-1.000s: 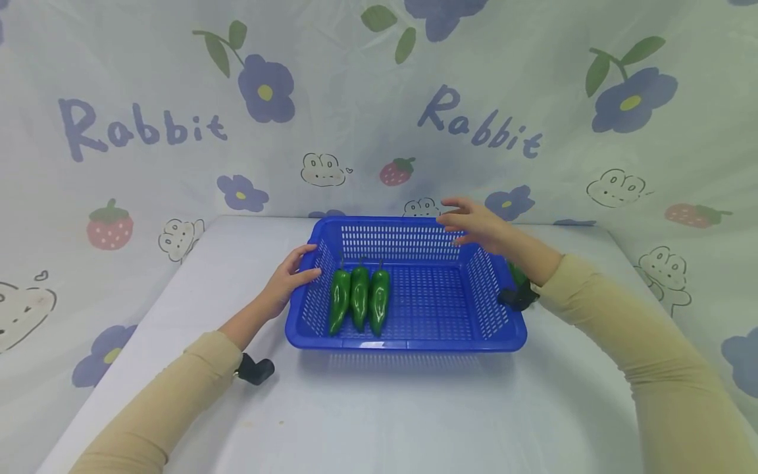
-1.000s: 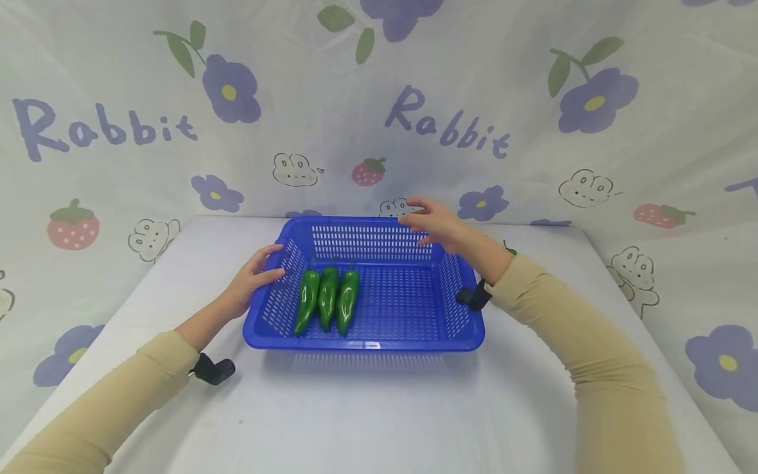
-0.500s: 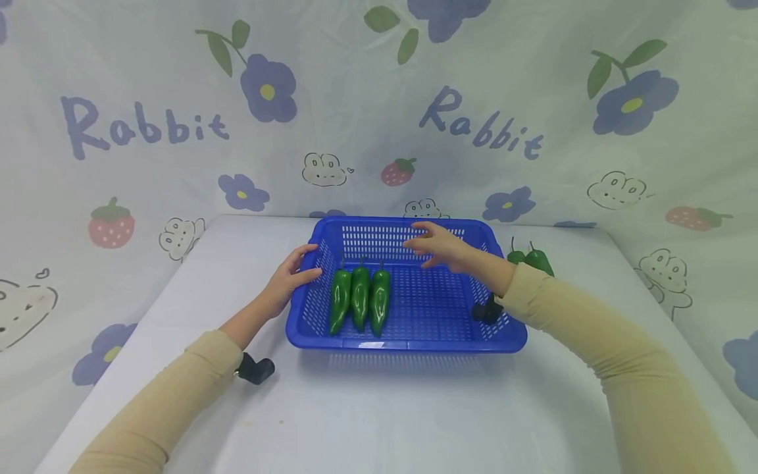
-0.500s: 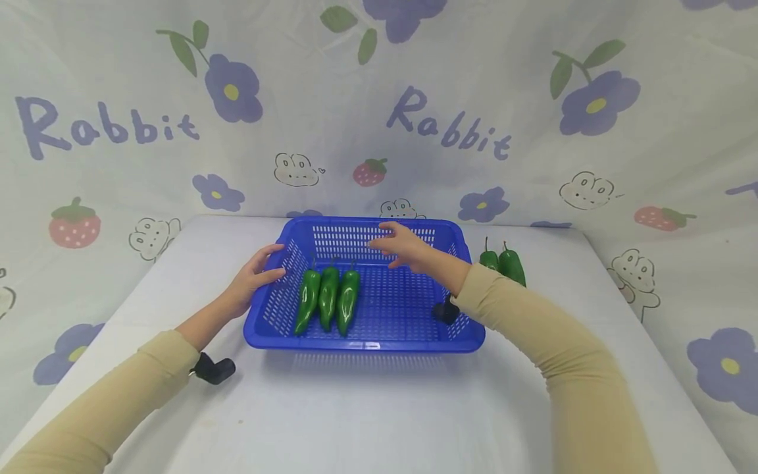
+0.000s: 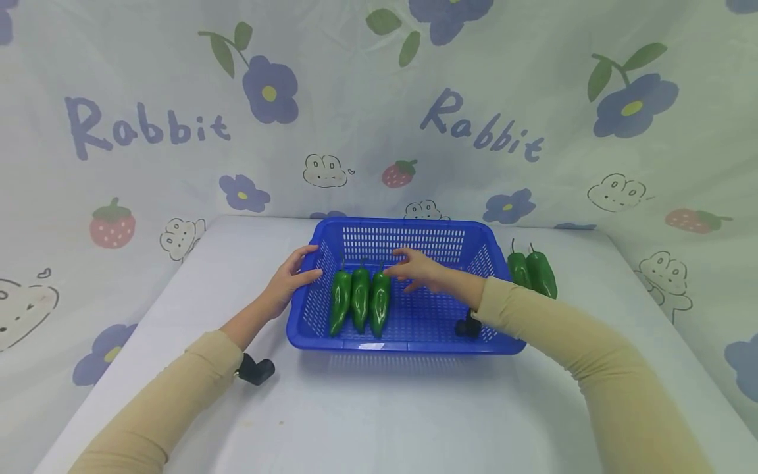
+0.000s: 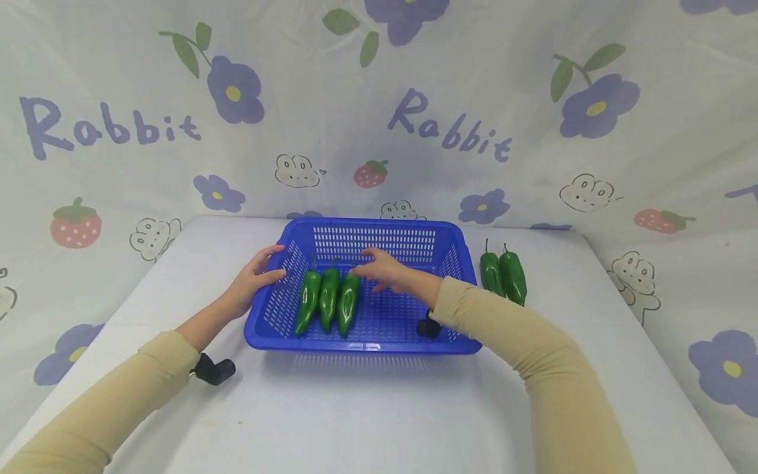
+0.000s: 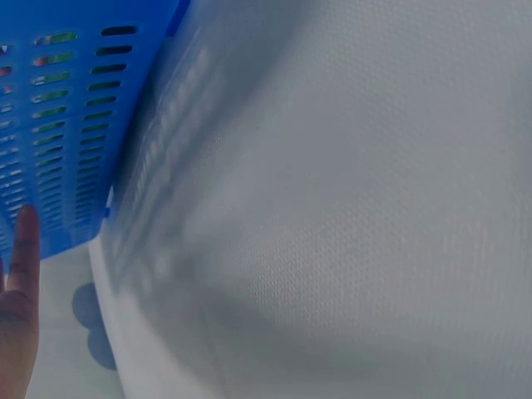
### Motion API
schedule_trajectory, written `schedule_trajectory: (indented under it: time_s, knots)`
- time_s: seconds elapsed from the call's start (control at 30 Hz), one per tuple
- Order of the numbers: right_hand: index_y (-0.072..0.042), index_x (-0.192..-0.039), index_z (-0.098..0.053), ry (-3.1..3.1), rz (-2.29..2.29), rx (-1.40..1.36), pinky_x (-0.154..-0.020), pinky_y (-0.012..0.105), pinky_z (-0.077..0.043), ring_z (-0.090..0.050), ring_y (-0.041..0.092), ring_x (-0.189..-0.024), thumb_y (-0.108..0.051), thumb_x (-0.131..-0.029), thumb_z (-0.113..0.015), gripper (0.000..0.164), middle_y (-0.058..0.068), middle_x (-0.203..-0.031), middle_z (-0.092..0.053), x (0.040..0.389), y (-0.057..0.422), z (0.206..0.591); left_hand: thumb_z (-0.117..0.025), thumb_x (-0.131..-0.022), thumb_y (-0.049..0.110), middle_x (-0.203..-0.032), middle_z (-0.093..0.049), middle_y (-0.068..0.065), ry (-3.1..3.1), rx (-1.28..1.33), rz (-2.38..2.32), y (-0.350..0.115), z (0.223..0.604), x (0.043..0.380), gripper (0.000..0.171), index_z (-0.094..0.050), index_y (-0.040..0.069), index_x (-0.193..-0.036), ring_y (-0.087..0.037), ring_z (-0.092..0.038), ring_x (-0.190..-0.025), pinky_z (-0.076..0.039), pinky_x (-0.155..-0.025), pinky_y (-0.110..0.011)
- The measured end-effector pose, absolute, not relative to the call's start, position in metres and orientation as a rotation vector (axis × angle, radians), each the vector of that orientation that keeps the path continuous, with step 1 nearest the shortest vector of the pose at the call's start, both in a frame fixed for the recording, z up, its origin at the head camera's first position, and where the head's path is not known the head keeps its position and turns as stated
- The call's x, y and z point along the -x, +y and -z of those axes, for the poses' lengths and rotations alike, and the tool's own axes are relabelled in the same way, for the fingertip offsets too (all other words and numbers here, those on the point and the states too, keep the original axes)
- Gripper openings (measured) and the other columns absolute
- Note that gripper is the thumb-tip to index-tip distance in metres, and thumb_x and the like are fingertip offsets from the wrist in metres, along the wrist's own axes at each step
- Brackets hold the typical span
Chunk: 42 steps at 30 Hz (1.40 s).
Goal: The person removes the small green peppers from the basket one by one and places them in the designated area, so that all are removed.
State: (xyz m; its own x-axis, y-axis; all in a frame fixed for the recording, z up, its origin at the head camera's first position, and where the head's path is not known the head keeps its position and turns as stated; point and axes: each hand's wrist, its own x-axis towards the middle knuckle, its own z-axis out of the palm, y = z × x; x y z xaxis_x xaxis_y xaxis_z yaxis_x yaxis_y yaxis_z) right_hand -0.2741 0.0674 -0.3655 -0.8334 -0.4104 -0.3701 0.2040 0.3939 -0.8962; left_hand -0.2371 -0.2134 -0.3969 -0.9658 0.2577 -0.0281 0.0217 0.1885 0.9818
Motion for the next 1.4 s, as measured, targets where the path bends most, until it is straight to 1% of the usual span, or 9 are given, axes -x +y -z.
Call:
schedule_trajectory:
  time_s: [0.27, 0.43, 0.63, 1.0, 1.2, 1.4]
  knots:
    - [-0.004, -0.141, -0.026, 2.113, 1.44, 0.143, -0.084, 0.043, -0.05, -0.045, 0.041, -0.117, -0.011, -0.083, -0.063, 0.069, 0.025, -0.134, -0.039, 0.275, 0.06, 0.381, -0.051, -0.09, 0.017, -0.144, -0.03, -0.02, 2.283, -0.283, -1.859, -0.214, 0.398, 0.237, 0.059, -0.023, 0.011, -0.142, -0.038, -0.039, -0.123, -0.043, -0.093, -0.044]
    - [-0.004, -0.141, -0.026, 2.112, 1.435, 0.127, -0.083, 0.042, -0.051, -0.046, 0.041, -0.116, -0.01, -0.083, -0.064, 0.07, 0.025, -0.134, -0.038, 0.272, 0.057, 0.384, -0.051, -0.09, 0.016, -0.143, -0.029, -0.021, 2.285, -0.285, -1.856, -0.214, 0.398, 0.238, 0.059, -0.023, 0.01, -0.142, -0.039, -0.038, -0.123, -0.041, -0.094, -0.047]
    - [-0.003, -0.139, -0.03, 2.132, 1.426, 0.105, -0.078, 0.04, -0.053, -0.049, 0.039, -0.112, -0.008, -0.08, -0.066, 0.069, 0.025, -0.132, -0.04, 0.272, 0.053, 0.39, -0.051, -0.09, 0.018, -0.143, -0.029, -0.021, 2.285, -0.285, -1.854, -0.215, 0.399, 0.238, 0.06, -0.023, 0.011, -0.142, -0.04, -0.038, -0.123, -0.04, -0.095, -0.05]
    - [-0.004, -0.138, -0.033, 2.198, 1.372, 0.071, -0.068, 0.034, -0.055, -0.053, 0.036, -0.106, -0.01, -0.078, -0.069, 0.07, 0.024, -0.129, -0.043, 0.274, 0.045, 0.397, -0.051, -0.091, 0.018, -0.144, -0.028, -0.021, 2.277, -0.287, -1.863, -0.215, 0.399, 0.238, 0.061, -0.022, 0.011, -0.143, -0.04, -0.038, -0.124, -0.038, -0.096, -0.052]
    - [-0.003, -0.134, -0.036, 2.259, 1.305, 0.089, -0.064, 0.031, -0.055, -0.054, 0.037, -0.105, -0.015, -0.077, -0.072, 0.069, 0.023, -0.125, -0.047, 0.274, 0.041, 0.399, -0.051, -0.09, 0.018, -0.144, -0.028, -0.021, 2.272, -0.276, -1.867, -0.215, 0.398, 0.238, 0.061, -0.022, 0.011, -0.143, -0.04, -0.037, -0.125, -0.037, -0.097, -0.053]
    - [-0.001, -0.13, -0.038, 2.271, 1.295, 0.092, -0.062, 0.031, -0.055, -0.06, 0.033, -0.093, -0.013, -0.077, -0.071, 0.064, 0.023, -0.118, -0.051, 0.273, 0.038, 0.4, -0.051, -0.091, 0.018, -0.143, -0.029, -0.021, 2.273, -0.278, -1.863, -0.215, 0.398, 0.238, 0.06, -0.022, 0.011, -0.143, -0.039, -0.038, -0.124, -0.039, -0.096, -0.05]
